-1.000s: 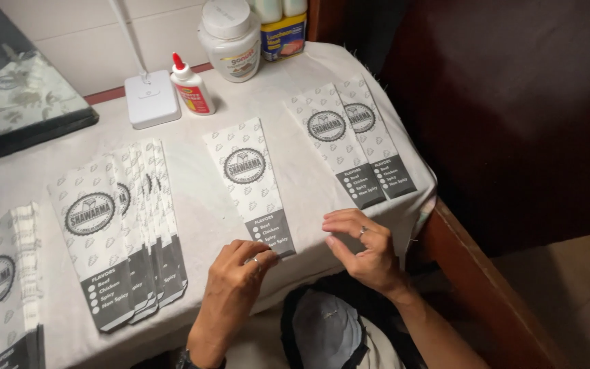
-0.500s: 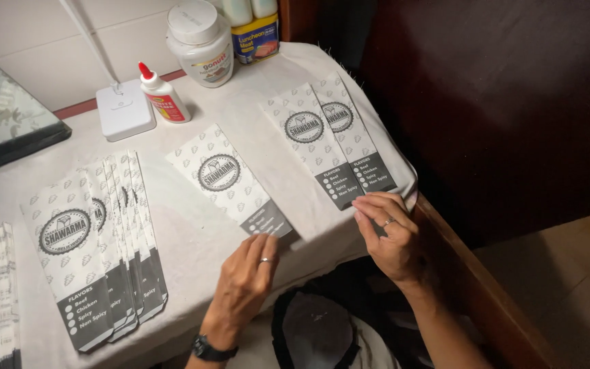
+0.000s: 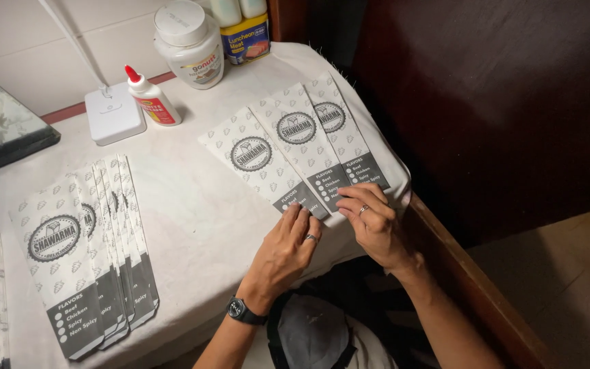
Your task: Applying glue to paper wrappers and folding them to assemble food packaging.
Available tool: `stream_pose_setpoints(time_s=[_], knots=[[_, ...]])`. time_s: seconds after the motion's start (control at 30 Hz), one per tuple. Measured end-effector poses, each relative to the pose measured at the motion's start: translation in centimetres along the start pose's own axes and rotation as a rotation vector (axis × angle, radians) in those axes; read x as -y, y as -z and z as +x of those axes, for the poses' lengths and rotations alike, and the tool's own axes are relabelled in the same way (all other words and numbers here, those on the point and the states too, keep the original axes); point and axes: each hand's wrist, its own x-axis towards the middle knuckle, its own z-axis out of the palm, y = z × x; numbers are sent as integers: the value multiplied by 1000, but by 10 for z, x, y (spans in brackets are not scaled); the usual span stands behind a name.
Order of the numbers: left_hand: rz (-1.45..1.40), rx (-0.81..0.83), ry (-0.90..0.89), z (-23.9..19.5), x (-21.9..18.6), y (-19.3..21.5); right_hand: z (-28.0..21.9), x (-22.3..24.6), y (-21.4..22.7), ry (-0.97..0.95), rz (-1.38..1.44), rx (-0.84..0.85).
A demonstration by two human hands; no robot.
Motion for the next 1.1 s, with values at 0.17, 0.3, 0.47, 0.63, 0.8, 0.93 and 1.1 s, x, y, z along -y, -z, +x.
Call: stream_pose_setpoints(time_s=[0.17,0.3,0.47,0.63,0.8,0.93,1.1], knots=[[-45,16,-55,-9,3,-11,1,0,2,-13,27,68],[-67,27,-68,-6,6,-1,-4,-5,-1,-18,38,71],[-76,56,-45,-11,8,3,-1,-4,2,-31,97,113],[-58,62,-21,-8,5,5,4,-4,4,-13,99,138],[-71,75,0,-6,4,9,4,-5,3,6,117,158],[-101,2,8,-8,2,8,9,1,8,-4,137,184],[-92,-34,43,-10,-4,-3,16,7,12,18,174,191]])
